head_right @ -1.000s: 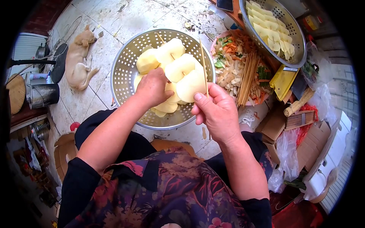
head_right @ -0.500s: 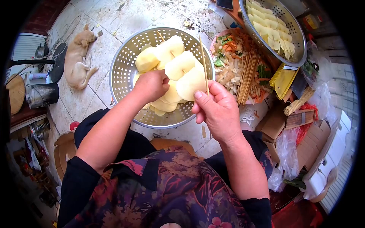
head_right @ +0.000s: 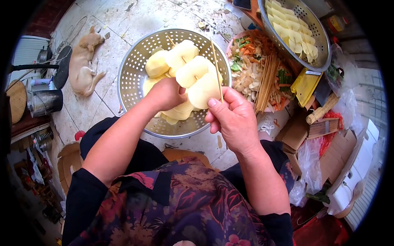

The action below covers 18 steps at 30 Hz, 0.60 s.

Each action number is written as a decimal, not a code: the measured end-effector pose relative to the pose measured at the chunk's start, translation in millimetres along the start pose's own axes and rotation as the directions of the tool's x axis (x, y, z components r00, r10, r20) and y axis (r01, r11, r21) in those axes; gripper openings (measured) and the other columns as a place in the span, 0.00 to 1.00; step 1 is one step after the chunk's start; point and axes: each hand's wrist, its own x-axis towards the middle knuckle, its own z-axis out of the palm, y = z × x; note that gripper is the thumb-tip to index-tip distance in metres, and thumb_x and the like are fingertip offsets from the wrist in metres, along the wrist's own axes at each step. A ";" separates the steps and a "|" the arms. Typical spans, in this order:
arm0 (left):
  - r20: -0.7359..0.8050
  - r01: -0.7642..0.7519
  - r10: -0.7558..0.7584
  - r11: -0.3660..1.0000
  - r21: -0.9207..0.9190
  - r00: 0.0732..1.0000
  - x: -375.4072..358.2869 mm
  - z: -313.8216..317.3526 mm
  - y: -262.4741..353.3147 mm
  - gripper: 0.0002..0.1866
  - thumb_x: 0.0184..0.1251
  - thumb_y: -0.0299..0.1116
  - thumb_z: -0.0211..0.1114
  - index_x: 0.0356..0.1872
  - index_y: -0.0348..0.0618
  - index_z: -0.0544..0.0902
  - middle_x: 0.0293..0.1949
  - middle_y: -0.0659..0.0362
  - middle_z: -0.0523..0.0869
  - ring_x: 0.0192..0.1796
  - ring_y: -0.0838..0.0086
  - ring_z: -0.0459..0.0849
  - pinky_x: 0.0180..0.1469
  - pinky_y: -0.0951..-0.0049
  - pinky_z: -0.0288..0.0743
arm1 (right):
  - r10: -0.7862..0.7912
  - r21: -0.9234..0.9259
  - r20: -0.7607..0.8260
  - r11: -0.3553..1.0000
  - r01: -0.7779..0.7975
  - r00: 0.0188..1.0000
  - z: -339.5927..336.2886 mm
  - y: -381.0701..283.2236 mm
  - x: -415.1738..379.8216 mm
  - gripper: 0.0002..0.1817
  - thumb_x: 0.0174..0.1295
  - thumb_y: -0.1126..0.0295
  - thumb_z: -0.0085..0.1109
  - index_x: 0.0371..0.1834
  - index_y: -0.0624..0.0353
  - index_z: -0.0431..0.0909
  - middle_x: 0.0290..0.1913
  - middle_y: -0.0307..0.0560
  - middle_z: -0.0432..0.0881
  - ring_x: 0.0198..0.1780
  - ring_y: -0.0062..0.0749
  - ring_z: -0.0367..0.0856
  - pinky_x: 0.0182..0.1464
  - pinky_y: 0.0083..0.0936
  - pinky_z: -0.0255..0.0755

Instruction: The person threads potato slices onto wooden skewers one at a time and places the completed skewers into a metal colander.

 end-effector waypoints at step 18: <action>-0.028 0.102 -0.286 0.428 -0.898 0.958 7.3 -33.0 -3.5 0.12 0.62 0.27 0.61 0.47 0.42 0.78 0.36 0.60 0.82 0.35 0.78 0.79 0.37 0.77 0.75 | -0.016 0.025 -0.023 1.000 0.017 1.000 -4.1 -8.6 -3.6 0.11 0.67 0.70 0.53 0.49 0.63 0.73 0.24 0.38 0.78 0.17 0.14 0.69 0.21 0.09 0.65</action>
